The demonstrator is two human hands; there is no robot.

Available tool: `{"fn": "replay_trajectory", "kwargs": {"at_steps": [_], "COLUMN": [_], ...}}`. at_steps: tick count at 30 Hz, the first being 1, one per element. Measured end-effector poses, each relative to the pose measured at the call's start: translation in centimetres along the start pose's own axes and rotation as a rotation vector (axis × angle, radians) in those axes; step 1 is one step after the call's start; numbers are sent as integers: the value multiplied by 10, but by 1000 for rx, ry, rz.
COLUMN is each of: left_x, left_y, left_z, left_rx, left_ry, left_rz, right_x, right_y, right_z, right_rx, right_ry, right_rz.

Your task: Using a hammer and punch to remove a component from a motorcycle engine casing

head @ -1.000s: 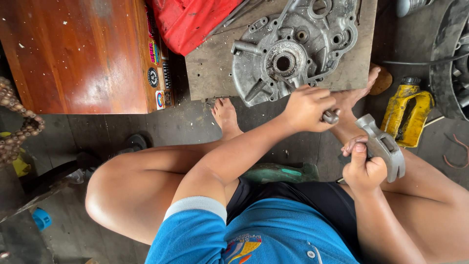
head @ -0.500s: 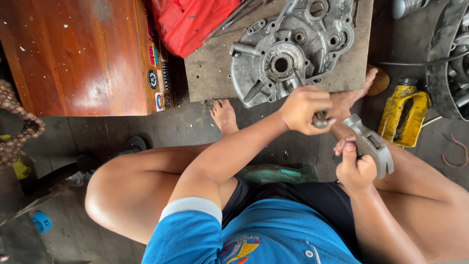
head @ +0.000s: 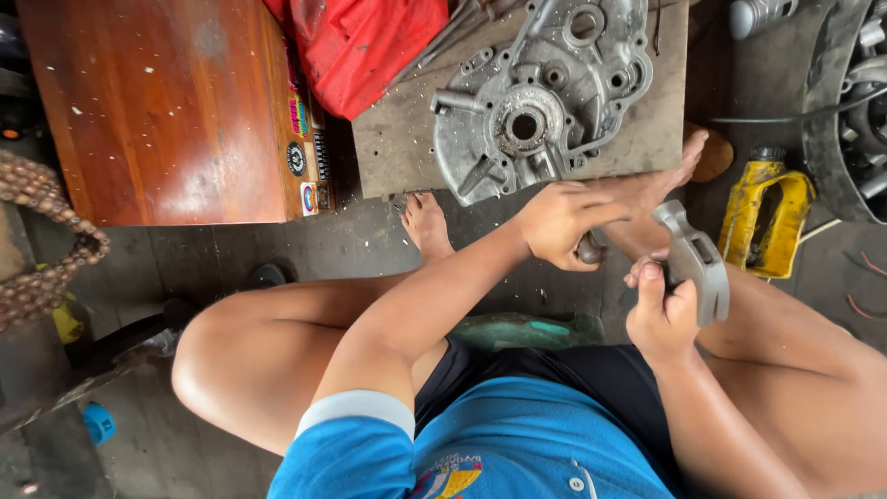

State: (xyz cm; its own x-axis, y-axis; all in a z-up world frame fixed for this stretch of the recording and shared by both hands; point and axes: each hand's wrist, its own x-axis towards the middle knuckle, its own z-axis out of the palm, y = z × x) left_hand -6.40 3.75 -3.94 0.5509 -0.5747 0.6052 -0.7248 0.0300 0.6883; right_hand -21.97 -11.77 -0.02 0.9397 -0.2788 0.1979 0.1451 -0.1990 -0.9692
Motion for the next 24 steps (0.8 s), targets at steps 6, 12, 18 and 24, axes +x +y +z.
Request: {"fn": "replay_trajectory", "kwargs": {"at_steps": [6,12,18,24], "left_x": [33,36,54,50], "left_y": [10,31,38,20], "left_z": [3,23,-6,-7], "left_rx": [-106,-62,8,-13], "left_ry": [154,181,355,397], "left_rz": [-96,-249,-67,55], "right_x": [17,20,21,29], "right_y": [-36,-40,-35,-31], "right_z": [13,17,16,36], "right_rx": [-255,-277,-258,-360], "right_ry": [-1,58,26,88], "right_rz": [-136,-279,-267,-404]}}
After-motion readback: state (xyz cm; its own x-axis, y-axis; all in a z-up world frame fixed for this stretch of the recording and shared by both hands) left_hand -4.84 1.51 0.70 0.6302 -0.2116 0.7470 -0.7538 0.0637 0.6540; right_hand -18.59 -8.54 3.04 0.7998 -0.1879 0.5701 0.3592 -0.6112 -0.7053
